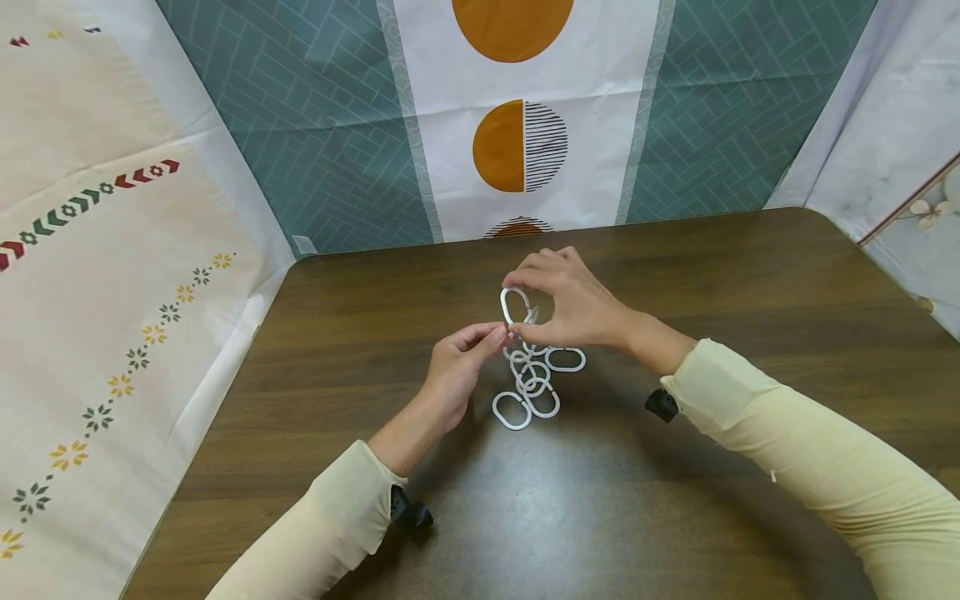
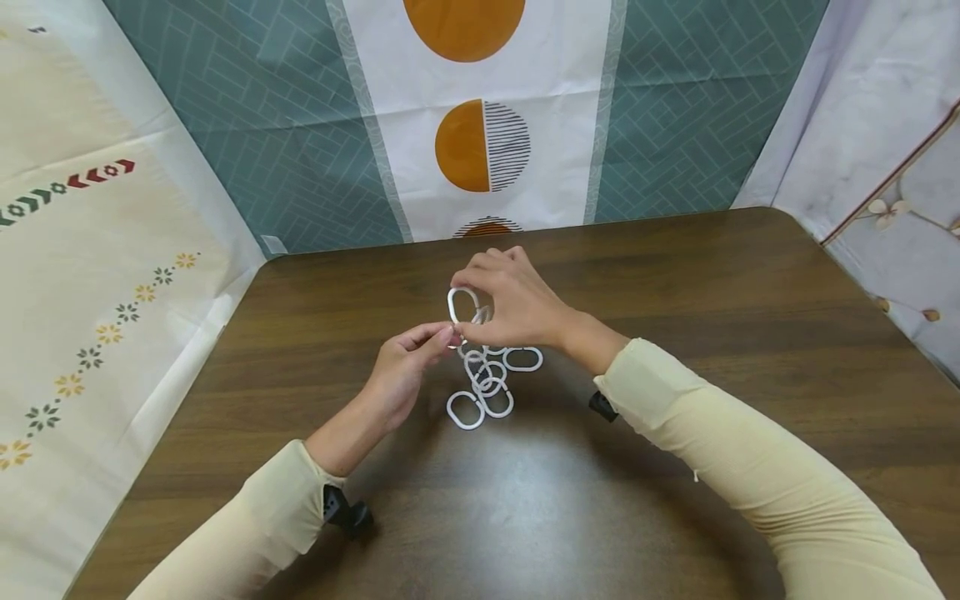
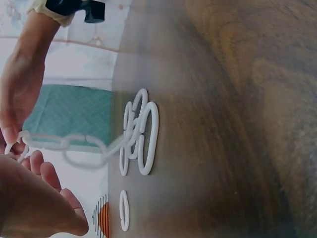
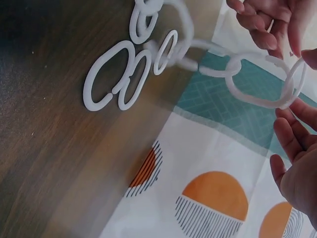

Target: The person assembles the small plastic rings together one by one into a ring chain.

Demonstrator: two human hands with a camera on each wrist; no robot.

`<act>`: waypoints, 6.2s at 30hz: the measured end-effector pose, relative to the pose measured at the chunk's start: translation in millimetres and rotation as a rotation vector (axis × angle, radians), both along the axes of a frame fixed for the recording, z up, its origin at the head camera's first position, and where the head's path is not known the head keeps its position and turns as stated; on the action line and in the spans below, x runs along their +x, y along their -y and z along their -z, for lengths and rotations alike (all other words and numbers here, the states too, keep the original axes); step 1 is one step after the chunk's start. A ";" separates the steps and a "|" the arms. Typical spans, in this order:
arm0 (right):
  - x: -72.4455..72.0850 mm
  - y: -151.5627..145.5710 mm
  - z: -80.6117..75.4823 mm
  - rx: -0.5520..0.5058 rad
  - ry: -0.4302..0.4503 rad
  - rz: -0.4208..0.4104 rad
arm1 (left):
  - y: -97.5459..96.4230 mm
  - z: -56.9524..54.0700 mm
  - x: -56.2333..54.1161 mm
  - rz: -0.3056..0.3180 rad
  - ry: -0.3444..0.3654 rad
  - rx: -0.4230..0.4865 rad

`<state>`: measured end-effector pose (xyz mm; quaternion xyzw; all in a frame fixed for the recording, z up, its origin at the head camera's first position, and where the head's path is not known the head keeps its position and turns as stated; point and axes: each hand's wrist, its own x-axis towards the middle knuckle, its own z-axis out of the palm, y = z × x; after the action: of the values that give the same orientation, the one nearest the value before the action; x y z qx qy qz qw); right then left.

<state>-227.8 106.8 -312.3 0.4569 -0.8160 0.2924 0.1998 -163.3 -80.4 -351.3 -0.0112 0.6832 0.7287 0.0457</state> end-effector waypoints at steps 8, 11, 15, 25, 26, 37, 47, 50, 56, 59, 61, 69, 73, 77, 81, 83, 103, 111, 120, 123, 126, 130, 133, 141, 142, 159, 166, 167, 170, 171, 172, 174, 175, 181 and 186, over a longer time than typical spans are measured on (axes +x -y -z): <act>4.0 5.2 1.6 0.010 -0.039 -0.042 | -0.3 -4.4 -2.7 -0.001 -0.049 0.075; 5.7 6.1 2.3 0.038 -0.066 -0.048 | -0.7 -5.4 -2.0 0.007 -0.053 0.092; 7.7 5.6 2.8 0.076 -0.090 -0.039 | -1.0 -5.3 -1.2 -0.015 -0.061 0.089; 6.2 -20.2 0.6 -0.041 0.016 0.020 | 2.7 -2.8 -2.5 -0.064 -0.095 0.099; 5.1 -24.7 1.7 -0.056 0.028 0.037 | 3.1 -2.6 -2.7 -0.068 -0.096 0.101; -1.0 -51.7 25.4 0.027 0.155 0.132 | 4.1 -2.1 -2.0 -0.081 -0.079 0.117; 2.7 -57.6 47.6 0.264 0.242 0.124 | 4.6 -1.4 -1.5 -0.087 -0.061 0.100; 3.1 -58.1 52.6 0.320 0.259 0.116 | 4.5 -1.8 -1.3 -0.088 -0.058 0.095; 5.1 -56.7 59.9 0.391 0.260 0.110 | 4.4 -0.8 -2.0 -0.087 -0.061 0.089; 6.2 -55.0 64.3 0.410 0.255 0.113 | 4.2 -0.3 -2.3 -0.082 -0.065 0.084; 7.4 -53.5 67.2 0.412 0.250 0.116 | 4.2 -0.2 -2.2 -0.082 -0.063 0.080; 9.6 -51.1 70.4 0.410 0.198 0.114 | 3.8 -1.3 -1.3 -0.087 -0.051 0.076; 8.3 -52.4 65.4 0.388 0.167 0.093 | 3.5 -2.0 -0.6 -0.088 -0.050 0.077; 4.5 -56.4 60.7 0.323 0.148 0.104 | 3.3 -1.9 -0.4 -0.087 -0.041 0.071; 1.6 -61.5 53.6 0.241 0.101 0.127 | 2.8 -1.1 -0.2 -0.088 -0.029 0.057; 1.0 -63.1 47.8 0.191 0.080 0.131 | 2.6 -0.5 -0.1 -0.087 -0.028 0.056; 7.3 -55.8 12.3 -0.129 -0.004 0.124 | -0.3 1.1 0.0 -0.042 -0.007 0.055; 11.3 -44.3 9.2 -0.220 -0.052 0.039 | -1.8 1.4 -0.2 -0.029 0.005 0.047; 13.4 -29.9 11.4 -0.225 -0.097 -0.009 | -4.8 0.9 -1.3 -0.021 0.005 0.053; 14.2 -25.5 10.9 -0.211 -0.103 -0.023 | -4.9 1.4 -1.2 -0.013 0.013 0.052; 14.0 -21.7 11.0 -0.232 -0.108 -0.052 | -4.0 1.7 -0.4 0.009 0.029 0.049; 13.3 -17.7 11.4 -0.264 -0.113 -0.072 | -1.5 3.1 1.1 0.030 0.023 0.019; 13.9 -16.5 11.4 -0.271 -0.108 -0.066 | -0.6 3.4 1.1 -0.001 0.010 0.003; 15.2 -16.0 13.1 -0.293 -0.065 -0.054 | -1.1 1.5 -2.5 -0.095 0.013 0.043; 15.2 -16.0 13.2 -0.297 -0.058 -0.057 | -1.5 0.9 -2.6 -0.087 0.003 0.050; 13.5 -13.1 15.5 -0.239 0.147 -0.014 | 1.8 -10.7 -1.8 0.027 -0.113 0.068; 2.2 -22.4 17.1 -0.092 0.330 0.073 | 5.3 -12.8 -4.4 0.017 -0.032 0.127; -1.3 -24.6 18.4 -0.061 0.349 0.088 | 5.7 -13.3 -4.7 0.012 -0.023 0.147; -11.1 -31.6 23.7 0.023 0.407 0.118 | 7.1 -14.2 -5.5 0.002 -0.013 0.182; -14.2 -33.5 25.7 0.049 0.425 0.123 | 7.5 -14.4 -5.6 0.001 -0.015 0.184; -16.7 -35.0 27.8 0.072 0.443 0.123 | 7.8 -14.8 -5.7 0.000 -0.015 0.188; -21.6 -37.4 32.7 0.109 0.471 0.110 | 8.2 -15.6 -5.6 0.001 -0.017 0.197; -23.7 -37.9 35.2 0.127 0.484 0.101 | 8.4 -16.0 -5.6 0.002 -0.017 0.201; -33.4 -36.2 50.7 0.238 0.492 0.025 | 9.5 -17.5 -6.0 -0.008 -0.008 0.220; -38.1 -30.6 58.4 0.296 0.473 -0.013 | 10.6 -17.6 -6.3 -0.011 0.003 0.221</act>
<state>-265.9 137.4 -370.7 0.4053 -0.8709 0.2700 -0.0672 -169.6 -91.0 -333.7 -0.0110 0.5984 0.7999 0.0437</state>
